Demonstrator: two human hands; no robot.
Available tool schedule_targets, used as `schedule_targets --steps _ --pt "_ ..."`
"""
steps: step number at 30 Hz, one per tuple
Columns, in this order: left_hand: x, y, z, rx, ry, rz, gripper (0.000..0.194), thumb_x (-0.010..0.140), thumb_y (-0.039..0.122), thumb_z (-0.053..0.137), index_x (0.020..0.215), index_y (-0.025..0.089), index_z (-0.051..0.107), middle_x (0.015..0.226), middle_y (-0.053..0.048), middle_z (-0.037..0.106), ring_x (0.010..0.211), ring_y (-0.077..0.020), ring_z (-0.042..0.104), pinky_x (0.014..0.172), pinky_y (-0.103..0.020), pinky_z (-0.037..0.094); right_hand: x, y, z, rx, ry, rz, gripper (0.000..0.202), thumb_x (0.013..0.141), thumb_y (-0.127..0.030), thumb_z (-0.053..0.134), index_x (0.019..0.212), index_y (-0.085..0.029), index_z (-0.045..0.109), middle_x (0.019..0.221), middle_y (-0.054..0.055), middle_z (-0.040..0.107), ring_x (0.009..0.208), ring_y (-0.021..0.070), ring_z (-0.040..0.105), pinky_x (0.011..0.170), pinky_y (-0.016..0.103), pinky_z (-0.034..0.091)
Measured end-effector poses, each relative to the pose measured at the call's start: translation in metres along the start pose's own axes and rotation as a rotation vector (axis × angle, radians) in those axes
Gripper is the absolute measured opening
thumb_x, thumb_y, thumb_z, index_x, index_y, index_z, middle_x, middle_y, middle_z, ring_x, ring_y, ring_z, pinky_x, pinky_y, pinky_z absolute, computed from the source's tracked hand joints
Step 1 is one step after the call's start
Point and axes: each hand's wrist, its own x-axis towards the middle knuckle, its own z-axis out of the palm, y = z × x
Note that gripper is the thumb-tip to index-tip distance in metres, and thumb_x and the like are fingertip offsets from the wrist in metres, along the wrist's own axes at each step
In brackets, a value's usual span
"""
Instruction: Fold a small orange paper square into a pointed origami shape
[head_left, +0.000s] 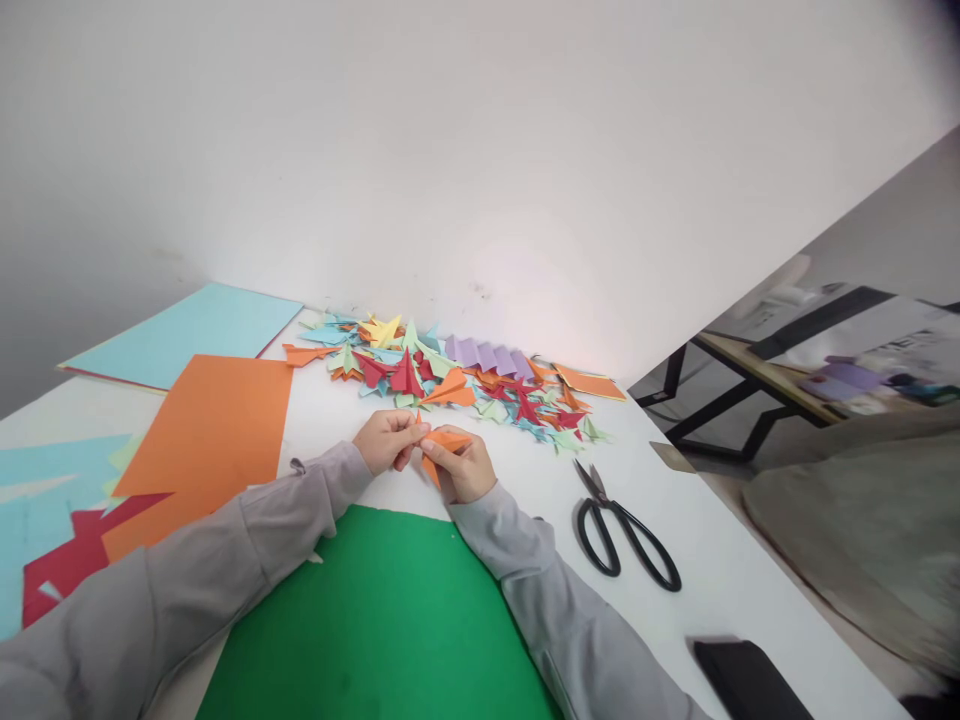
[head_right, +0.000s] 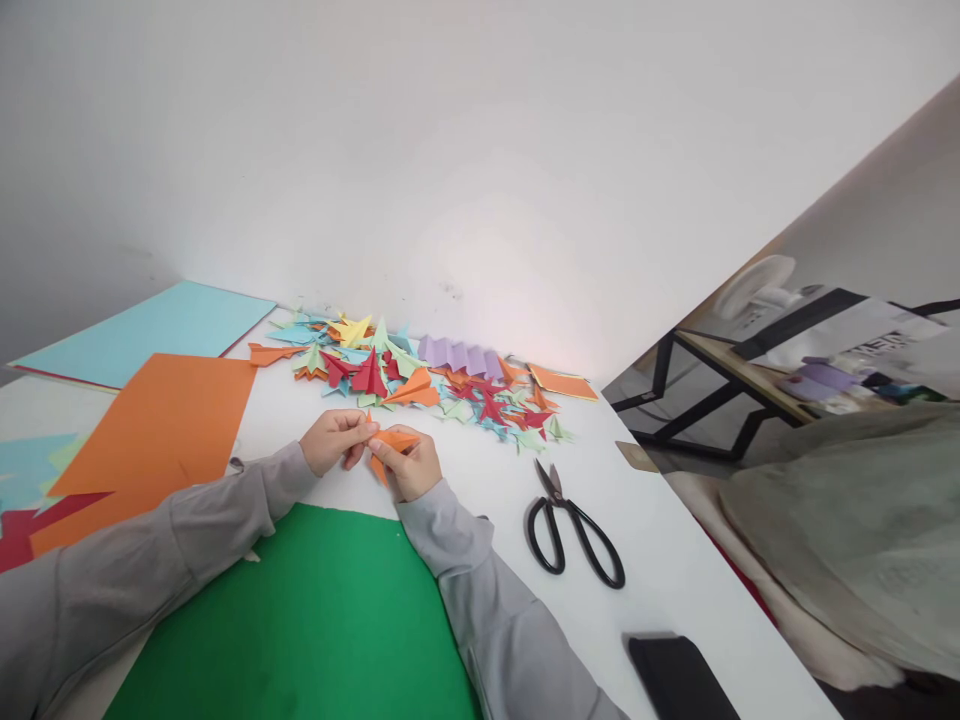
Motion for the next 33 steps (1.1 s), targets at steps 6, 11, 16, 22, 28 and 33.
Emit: schedule_targets --steps 6,11,16,22,28,33 --pt "0.004 -0.003 -0.002 -0.118 0.050 -0.033 0.037 0.067 0.048 0.058 0.053 0.016 0.045 0.032 0.005 0.044 0.026 -0.0067 0.040 0.030 -0.017 0.027 -0.001 0.000 0.002 -0.028 -0.052 0.034 0.023 0.059 -0.035 0.072 0.056 -0.016 0.059 0.047 -0.003 0.051 0.045 0.0105 0.042 0.046 0.025 0.032" --pt "0.006 -0.006 -0.005 -0.203 0.055 -0.046 0.037 0.065 0.048 0.060 0.053 0.015 0.046 0.032 0.004 0.045 0.026 -0.0079 0.042 0.029 -0.018 0.027 -0.003 -0.009 0.007 0.024 -0.024 0.042 0.022 0.057 -0.036 0.072 0.063 -0.016 0.066 0.054 0.000 0.060 0.049 0.0123 0.049 0.049 0.026 0.039" --pt "0.008 -0.004 -0.005 -0.288 0.148 -0.053 0.034 0.065 0.044 0.061 0.055 0.015 0.047 0.036 0.004 0.049 0.026 -0.0080 0.043 0.028 -0.018 0.028 -0.001 -0.009 0.006 0.099 0.136 0.123 0.023 0.058 -0.038 0.071 0.056 -0.016 0.063 0.043 -0.002 0.055 0.036 0.0083 0.043 0.036 0.021 0.032" --pt "0.006 -0.002 -0.003 -0.209 0.145 -0.056 0.029 0.058 0.036 0.069 0.069 0.014 0.054 0.047 0.003 0.056 0.039 -0.0114 0.055 0.033 -0.019 0.039 0.000 -0.009 0.004 0.108 0.122 0.152 0.024 0.057 -0.035 0.071 0.051 -0.015 0.059 0.044 -0.001 0.056 0.035 0.0079 0.045 0.035 0.021 0.035" --pt "0.004 -0.004 -0.004 -0.086 0.070 -0.006 0.031 0.061 0.041 0.066 0.063 0.013 0.053 0.036 0.003 0.052 0.030 -0.0073 0.045 0.032 -0.018 0.036 0.000 -0.009 0.004 0.111 0.128 0.148 0.026 0.061 -0.038 0.068 0.053 -0.014 0.060 0.043 -0.002 0.054 0.036 0.0082 0.046 0.033 0.020 0.035" --pt "0.008 -0.007 -0.006 -0.223 0.200 -0.023 0.036 0.055 0.042 0.071 0.065 0.013 0.051 0.040 0.003 0.053 0.032 -0.0097 0.050 0.031 -0.019 0.038 0.002 -0.008 0.004 0.211 0.185 0.192 0.032 0.061 -0.046 0.065 0.058 -0.014 0.061 0.048 0.001 0.057 0.036 0.0098 0.050 0.030 0.020 0.035"
